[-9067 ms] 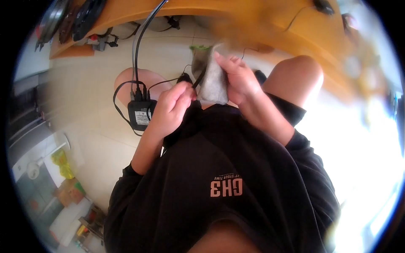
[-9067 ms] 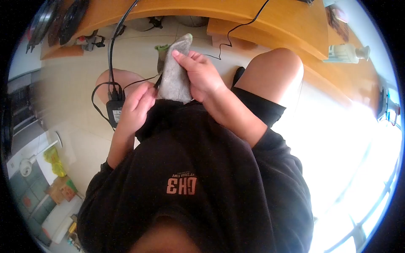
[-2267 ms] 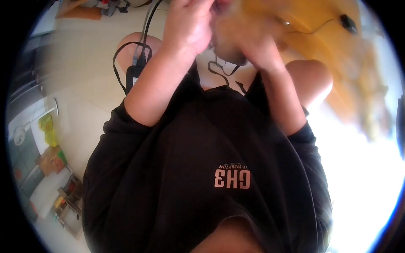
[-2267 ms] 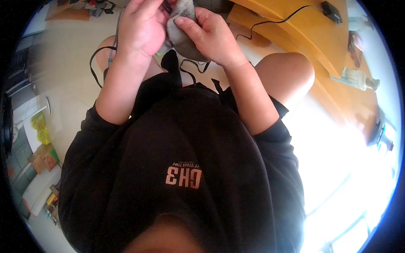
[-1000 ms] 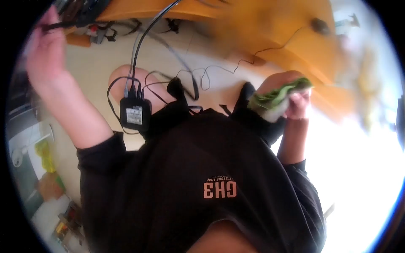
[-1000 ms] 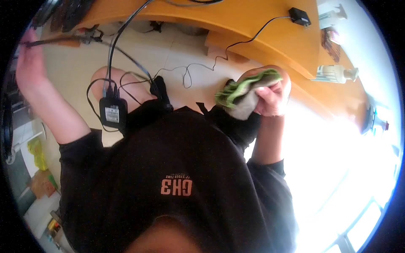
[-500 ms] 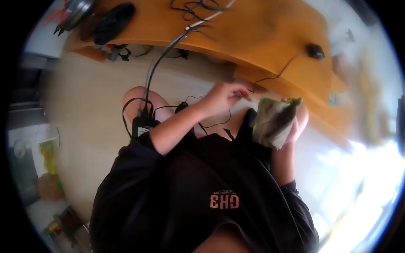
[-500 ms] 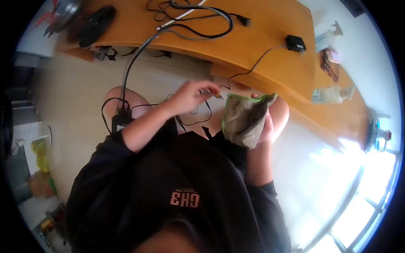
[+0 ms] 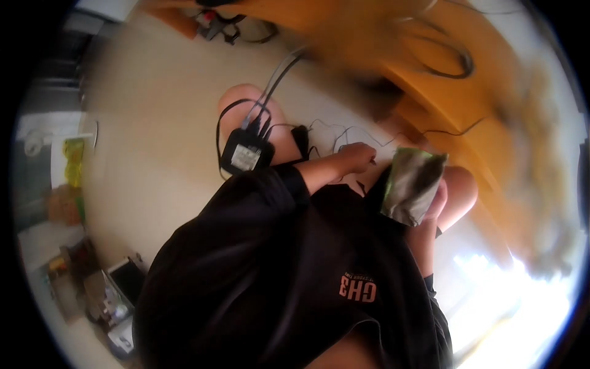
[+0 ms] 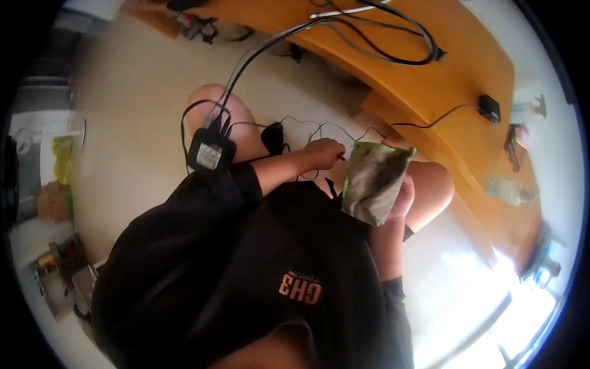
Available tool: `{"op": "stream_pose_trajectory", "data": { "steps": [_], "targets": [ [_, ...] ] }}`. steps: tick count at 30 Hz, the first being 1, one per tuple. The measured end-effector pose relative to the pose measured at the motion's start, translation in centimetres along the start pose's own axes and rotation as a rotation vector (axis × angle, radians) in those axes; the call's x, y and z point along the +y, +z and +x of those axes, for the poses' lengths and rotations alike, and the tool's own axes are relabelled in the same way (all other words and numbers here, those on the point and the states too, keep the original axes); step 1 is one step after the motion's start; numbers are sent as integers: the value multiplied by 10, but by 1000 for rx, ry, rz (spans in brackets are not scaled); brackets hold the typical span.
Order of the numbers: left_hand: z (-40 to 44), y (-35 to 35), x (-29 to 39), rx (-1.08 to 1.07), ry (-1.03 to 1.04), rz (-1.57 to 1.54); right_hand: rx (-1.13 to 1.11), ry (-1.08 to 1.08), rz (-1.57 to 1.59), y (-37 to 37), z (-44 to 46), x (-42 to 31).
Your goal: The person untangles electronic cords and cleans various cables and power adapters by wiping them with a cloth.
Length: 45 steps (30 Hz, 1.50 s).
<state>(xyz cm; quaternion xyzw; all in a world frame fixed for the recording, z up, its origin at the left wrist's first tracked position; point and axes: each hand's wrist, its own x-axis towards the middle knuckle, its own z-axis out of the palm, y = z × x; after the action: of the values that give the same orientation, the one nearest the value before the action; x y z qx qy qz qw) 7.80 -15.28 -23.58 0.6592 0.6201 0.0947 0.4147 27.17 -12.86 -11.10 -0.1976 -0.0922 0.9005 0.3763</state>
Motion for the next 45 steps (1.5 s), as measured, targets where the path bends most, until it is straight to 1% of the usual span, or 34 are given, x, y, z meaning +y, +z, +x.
{"op": "stream_pose_trajectory", "data": {
  "steps": [1, 2, 3, 6, 7, 9, 10, 11, 12, 13, 14, 15, 16, 17, 18, 19, 22, 23, 26, 27, 30, 31, 34, 35, 36, 37, 38, 39, 40, 41, 42, 43, 44, 45],
  "targets": [
    [-3, 1, 1, 15, -22, -3, -13, -7, -9, -2, 2, 3],
    [-3, 0, 2, 28, -40, -7, 44, -50, -77, -2, 3, 6],
    [-7, -3, 4, 37, -57, -11, 53, -46, -59, -5, 4, 9],
    [-27, -37, 20, 72, -29, -95, 47, -37, -103, -6, 8, 11],
    [-36, -45, 24, 157, -10, -98, 42, -36, -133, -5, 9, 11],
    [-73, -82, 36, 184, 71, -79, -4, -14, -182, -4, 15, 12],
    [-95, -99, 39, 278, 120, -69, -27, -3, -206, -3, 18, 13],
    [-116, -114, 40, 369, 167, -61, 12, 46, -173, 26, 17, 19],
    [-136, -128, 36, 536, 235, -62, -61, 77, -151, 21, 21, 20],
    [-159, -146, 37, 621, 210, -91, -131, 108, -128, 9, 27, 19],
    [-177, -156, 28, 764, 158, -105, -201, 139, -104, 3, 30, 20],
    [-194, -166, 24, 943, 157, -222, -177, 206, 37, 10, 31, 24],
    [-205, -170, 5, 1120, 125, -283, -184, 238, 55, 16, 32, 27],
    [-224, -181, -3, 1173, 105, -174, -192, 273, 73, 21, 32, 31],
    [-236, -183, -19, 1238, -47, -136, -200, 308, 93, 21, 34, 34],
    [-248, -184, -33, 1217, -116, -68, -165, 303, 86, 17, 37, 35],
    [-276, -166, -63, 957, -304, -125, 17, 241, -47, 27, 35, 40],
    [-283, -155, -81, 903, -314, -196, -5, 250, -38, 28, 35, 40],
    [-299, -154, -71, 609, -598, -122, -63, 260, -25, 29, 34, 37],
    [-300, -158, -61, 609, -625, -97, -77, 260, -29, 29, 35, 35],
    [-308, -165, -49, 652, -524, -588, -100, 256, -47, 23, 36, 31],
    [-308, -172, -33, 650, -513, -719, -106, 255, -52, 21, 35, 30],
    [-305, -181, -17, 538, -390, -779, -135, 258, -33, 26, 34, 32],
    [-298, -182, -9, 504, -292, -868, -117, 255, -22, 25, 34, 31],
    [-287, -179, -3, 462, -291, -918, -98, 252, -10, 23, 34, 31],
    [-270, -172, 11, 508, -244, -969, -80, 250, 3, 21, 33, 32],
    [-251, -165, 18, 454, -183, -994, -92, 259, 37, 19, 34, 32],
    [-230, -149, 21, 453, -112, -1022, -104, 268, 69, 16, 34, 32],
    [-207, -126, 17, 432, -30, -946, -115, 277, 101, 13, 35, 31],
    [-185, -113, 20, 437, -19, -789, -94, 263, 85, 10, 35, 30],
    [-164, -99, 20, 476, -79, -595, -70, 250, 70, 7, 35, 29],
    [-144, -82, 18, 569, -119, -276, -49, 235, 54, 6, 35, 27],
    [-119, -42, -11, 521, -83, -112, -74, 243, 57, 7, 35, 25],
    [-119, -33, -14, 493, -27, -46, -95, 259, 61, 9, 35, 23]
  ]
}}
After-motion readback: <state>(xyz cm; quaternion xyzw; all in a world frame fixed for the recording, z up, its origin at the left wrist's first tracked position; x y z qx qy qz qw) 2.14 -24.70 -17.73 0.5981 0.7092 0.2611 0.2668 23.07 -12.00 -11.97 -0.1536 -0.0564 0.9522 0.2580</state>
